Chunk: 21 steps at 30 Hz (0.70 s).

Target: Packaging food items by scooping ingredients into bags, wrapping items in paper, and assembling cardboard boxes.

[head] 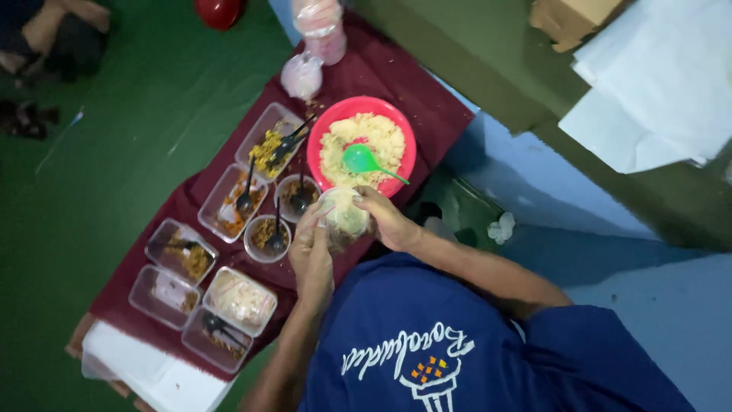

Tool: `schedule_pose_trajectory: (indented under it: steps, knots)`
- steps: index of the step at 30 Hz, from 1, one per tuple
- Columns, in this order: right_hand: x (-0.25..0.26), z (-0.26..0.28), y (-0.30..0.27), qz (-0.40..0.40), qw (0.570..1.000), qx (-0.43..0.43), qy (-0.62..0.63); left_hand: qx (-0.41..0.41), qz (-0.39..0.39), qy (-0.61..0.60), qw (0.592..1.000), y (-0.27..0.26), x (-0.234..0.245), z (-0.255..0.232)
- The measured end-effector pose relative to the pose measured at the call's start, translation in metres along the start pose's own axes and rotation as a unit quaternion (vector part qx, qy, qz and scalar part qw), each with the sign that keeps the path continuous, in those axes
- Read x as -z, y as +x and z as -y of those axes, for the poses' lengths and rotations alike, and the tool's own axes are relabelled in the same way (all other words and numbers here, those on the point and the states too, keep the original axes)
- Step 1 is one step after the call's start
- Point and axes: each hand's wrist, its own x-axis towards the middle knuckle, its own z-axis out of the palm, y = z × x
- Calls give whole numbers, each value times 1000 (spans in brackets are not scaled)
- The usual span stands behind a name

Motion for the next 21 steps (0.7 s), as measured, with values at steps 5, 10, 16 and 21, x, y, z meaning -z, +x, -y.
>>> schedule_pose_trajectory:
  steps: [5, 10, 16, 21]
  knots:
    - [-24, 73, -42, -75, 995, 24, 66, -30, 71, -39, 996, 7, -37, 2]
    - [13, 95, -50, -156, 971, 50, 175, 6, 191, -83, 978, 17, -82, -4]
    - [64, 130, -74, -184, 939, 155, 247, -6, 335, -89, 938, 26, -156, -33]
    - [79, 190, -107, -246, 914, 195, 257, 17, 394, -96, 914, 39, -219, -41]
